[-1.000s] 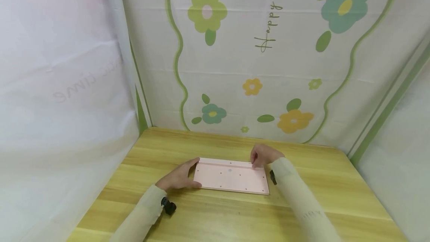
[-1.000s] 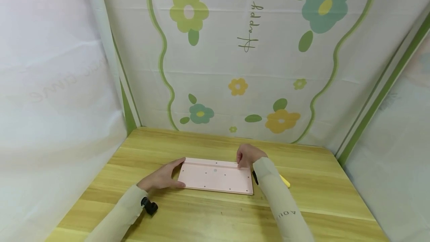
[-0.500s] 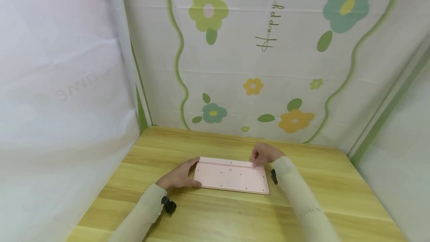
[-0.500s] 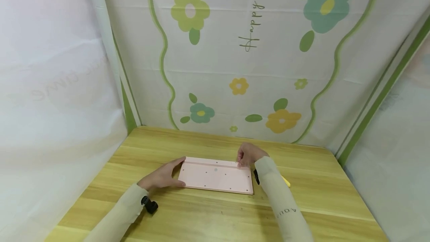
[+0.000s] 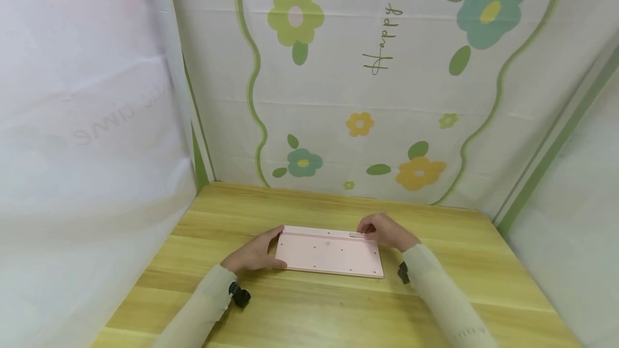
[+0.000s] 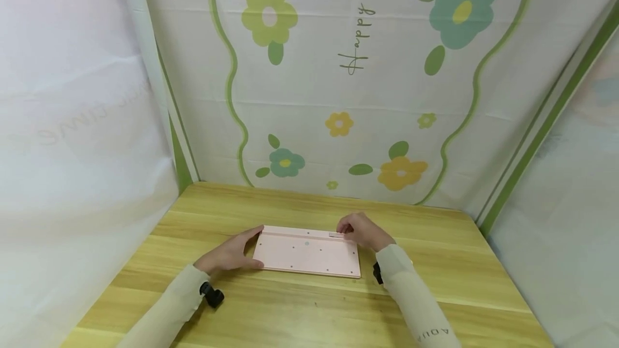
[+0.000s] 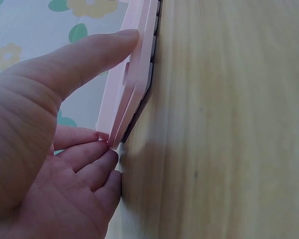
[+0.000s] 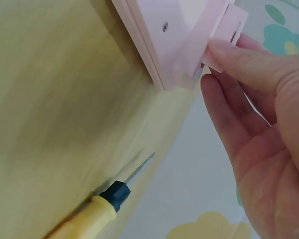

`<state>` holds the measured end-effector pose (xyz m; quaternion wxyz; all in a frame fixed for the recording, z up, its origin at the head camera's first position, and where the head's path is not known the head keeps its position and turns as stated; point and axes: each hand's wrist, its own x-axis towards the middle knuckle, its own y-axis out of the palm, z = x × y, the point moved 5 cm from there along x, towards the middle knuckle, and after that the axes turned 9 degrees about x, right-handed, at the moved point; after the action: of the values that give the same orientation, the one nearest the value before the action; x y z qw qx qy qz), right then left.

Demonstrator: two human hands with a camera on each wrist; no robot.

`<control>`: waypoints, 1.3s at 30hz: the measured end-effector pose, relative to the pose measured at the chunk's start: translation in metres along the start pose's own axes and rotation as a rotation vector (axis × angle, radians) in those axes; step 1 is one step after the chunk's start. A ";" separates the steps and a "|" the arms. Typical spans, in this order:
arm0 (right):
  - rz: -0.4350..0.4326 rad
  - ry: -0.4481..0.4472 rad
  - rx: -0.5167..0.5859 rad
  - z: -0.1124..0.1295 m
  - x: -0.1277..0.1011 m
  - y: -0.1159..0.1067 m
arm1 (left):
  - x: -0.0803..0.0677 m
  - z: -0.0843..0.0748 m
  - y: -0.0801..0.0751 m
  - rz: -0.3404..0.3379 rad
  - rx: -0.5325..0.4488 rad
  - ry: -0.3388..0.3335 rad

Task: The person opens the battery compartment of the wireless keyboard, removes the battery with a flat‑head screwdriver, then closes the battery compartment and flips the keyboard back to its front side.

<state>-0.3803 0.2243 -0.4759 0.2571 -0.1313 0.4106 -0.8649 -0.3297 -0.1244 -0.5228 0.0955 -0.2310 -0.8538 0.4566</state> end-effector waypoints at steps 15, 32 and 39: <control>-0.044 -0.011 0.020 -0.003 0.022 -0.011 | -0.001 -0.001 0.000 -0.001 0.027 0.002; -0.031 0.076 0.004 -0.023 0.038 0.002 | 0.001 -0.003 -0.001 0.005 0.007 0.016; -0.034 0.057 -0.045 -0.017 0.035 -0.004 | -0.001 -0.002 -0.001 0.003 0.003 0.004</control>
<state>-0.4180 0.2175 -0.4831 0.2274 -0.1195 0.4347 -0.8632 -0.3279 -0.1237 -0.5206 0.0969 -0.2331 -0.8526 0.4576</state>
